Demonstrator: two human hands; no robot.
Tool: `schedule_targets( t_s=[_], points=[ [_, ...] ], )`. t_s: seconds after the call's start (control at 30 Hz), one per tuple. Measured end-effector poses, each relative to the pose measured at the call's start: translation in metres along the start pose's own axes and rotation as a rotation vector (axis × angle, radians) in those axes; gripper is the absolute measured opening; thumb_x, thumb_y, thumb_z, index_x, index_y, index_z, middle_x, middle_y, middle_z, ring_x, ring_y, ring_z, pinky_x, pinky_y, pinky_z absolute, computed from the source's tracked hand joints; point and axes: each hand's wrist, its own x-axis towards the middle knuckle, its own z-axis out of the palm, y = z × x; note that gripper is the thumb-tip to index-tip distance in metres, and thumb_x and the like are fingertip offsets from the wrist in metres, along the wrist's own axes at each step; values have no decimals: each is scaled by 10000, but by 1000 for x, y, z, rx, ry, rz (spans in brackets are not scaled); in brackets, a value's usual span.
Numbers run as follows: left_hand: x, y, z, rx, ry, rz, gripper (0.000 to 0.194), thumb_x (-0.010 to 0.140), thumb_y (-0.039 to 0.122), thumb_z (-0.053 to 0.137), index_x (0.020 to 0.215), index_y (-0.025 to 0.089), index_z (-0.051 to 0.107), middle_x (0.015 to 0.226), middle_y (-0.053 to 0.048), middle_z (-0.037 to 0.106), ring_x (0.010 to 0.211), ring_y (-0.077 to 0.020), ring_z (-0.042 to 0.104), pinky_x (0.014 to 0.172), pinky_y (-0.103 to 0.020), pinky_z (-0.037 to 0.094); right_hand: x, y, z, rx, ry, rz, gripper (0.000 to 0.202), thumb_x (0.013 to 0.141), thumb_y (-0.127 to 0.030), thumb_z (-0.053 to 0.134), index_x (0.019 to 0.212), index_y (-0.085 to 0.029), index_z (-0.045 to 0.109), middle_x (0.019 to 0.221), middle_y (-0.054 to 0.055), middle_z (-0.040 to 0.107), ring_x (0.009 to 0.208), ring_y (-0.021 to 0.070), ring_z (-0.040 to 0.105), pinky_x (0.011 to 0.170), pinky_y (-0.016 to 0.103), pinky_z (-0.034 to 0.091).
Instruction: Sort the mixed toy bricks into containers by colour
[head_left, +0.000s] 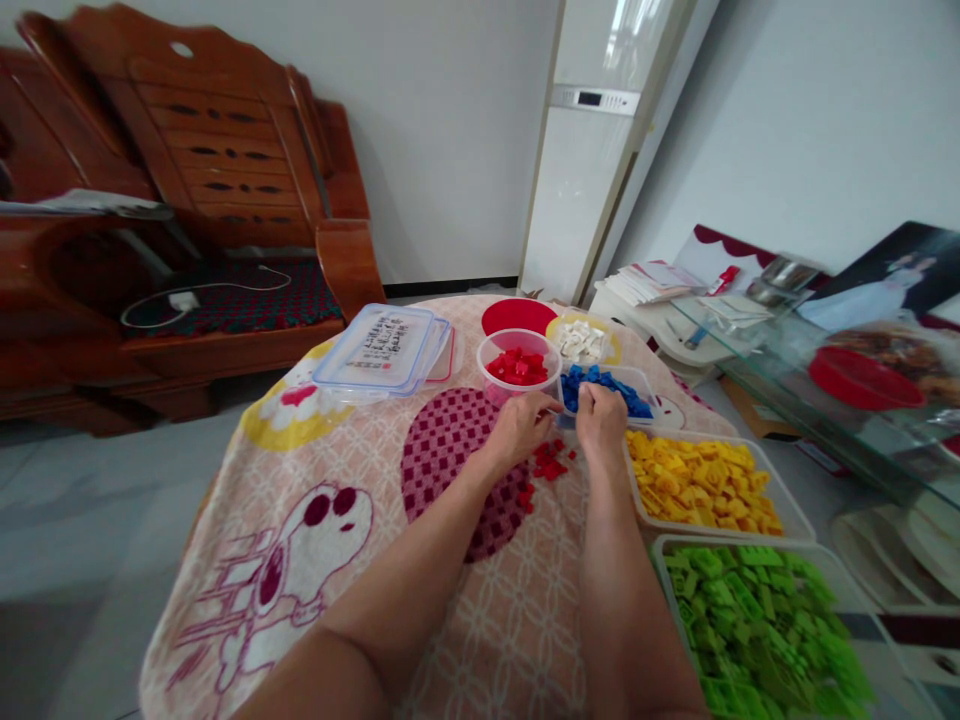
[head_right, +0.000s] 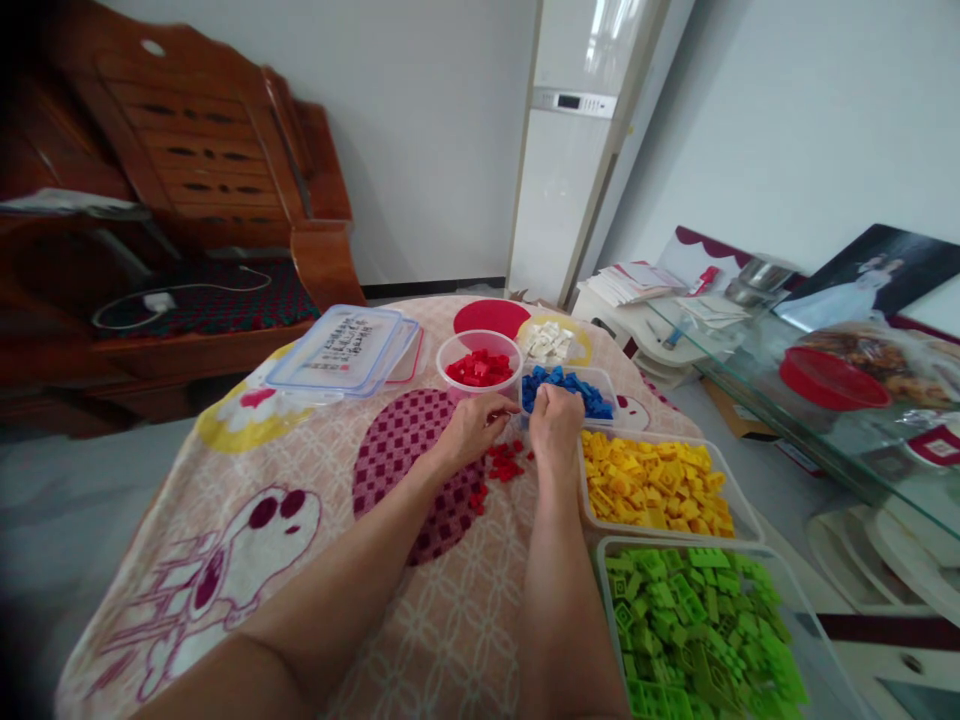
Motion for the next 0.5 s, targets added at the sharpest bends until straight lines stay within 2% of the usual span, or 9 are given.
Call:
schedule_targets(
  t_s=[0.13,0.33,0.4,0.5],
  points=[
    [2,-3,-12,82,-98,-38,285,818,53,580,941,159,814,909,-60,804,812,-176,721,848,-272,554,2,4,1,60,91,36,395,971,-276,387,936,-147,758,922,163,767,893,264,656,901,372,449],
    [3,-2,-13,118,-230,-47,274,790,55,590,888,158,825,870,-44,801,797,-166,712,813,-242,534,-3,-1,4,14,87,24,341,939,-240,428,930,-167,761,919,152,769,896,263,644,976,406,426],
    [1,1,-12,106,-281,-21,262,803,79,598,897,172,824,896,-33,803,816,-165,713,808,-235,530,-3,-1,4,30,100,25,344,932,-234,428,940,-157,763,923,159,769,896,267,653,960,411,447],
    [-2,9,-6,74,-392,106,191,839,168,644,920,194,816,946,-32,798,869,-177,716,825,-238,530,-1,1,3,91,148,28,382,938,-259,406,964,-142,769,955,172,776,903,267,679,906,390,492]
  ],
)
